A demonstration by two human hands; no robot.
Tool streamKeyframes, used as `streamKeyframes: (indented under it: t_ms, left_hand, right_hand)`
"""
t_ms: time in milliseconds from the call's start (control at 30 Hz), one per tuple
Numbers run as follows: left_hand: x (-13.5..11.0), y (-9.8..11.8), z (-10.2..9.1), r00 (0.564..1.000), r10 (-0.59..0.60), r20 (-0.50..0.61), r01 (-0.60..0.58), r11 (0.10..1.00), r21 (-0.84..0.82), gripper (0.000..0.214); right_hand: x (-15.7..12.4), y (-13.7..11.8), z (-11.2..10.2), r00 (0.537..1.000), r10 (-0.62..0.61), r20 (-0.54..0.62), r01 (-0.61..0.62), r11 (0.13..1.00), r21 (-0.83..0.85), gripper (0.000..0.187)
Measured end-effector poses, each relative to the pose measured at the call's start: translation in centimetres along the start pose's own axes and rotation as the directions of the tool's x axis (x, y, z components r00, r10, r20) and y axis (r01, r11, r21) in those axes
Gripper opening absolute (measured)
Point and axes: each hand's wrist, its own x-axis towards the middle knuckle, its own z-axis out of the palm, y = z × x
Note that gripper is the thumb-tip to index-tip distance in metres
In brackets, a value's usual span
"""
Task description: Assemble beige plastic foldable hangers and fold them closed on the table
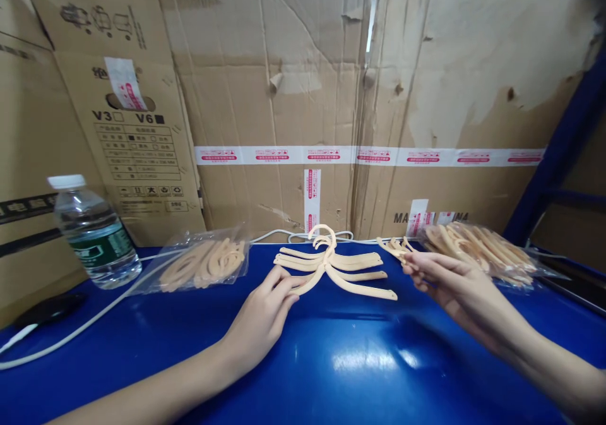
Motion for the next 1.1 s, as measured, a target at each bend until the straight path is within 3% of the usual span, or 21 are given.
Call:
streamKeyframes:
  t_ms: [200,400,767,933,1100]
  left_hand:
    - [0.0,-0.1,0.1,0.999,0.022,-0.031,-0.023,1.0,-0.017,0.027]
    - [0.0,0.0,0.1,0.999,0.004,-0.036,-0.004,1.0,0.008,0.024]
    - [0.1,-0.3,0.2,1.0,0.016,-0.01,-0.016,1.0,-0.003,0.028]
    - [0.1,-0.4,0.2,0.999,0.028,-0.018,-0.029,1.0,-0.006,0.026]
    - [0.0,-0.4,0.2,0.999,0.047,-0.02,-0.047,0.999,-0.006,0.025]
  right_hand:
    - [0.1,1.2,0.3,0.985,0.16,0.064,-0.167,0.976,0.136,0.051]
    - [0.3,1.2,0.0,0.954,0.262,0.145,-0.271,0.962,0.04,0.036]
    - [0.1,0.5,0.1,0.861,0.448,0.24,-0.471,0.881,0.045,0.036]
    - [0.1,0.8,0.1,0.846,0.469,0.252,-0.495,0.867,0.048,0.025]
    - [0.2,1.0,0.0,0.86,0.437,0.263,-0.463,0.885,0.042,0.029]
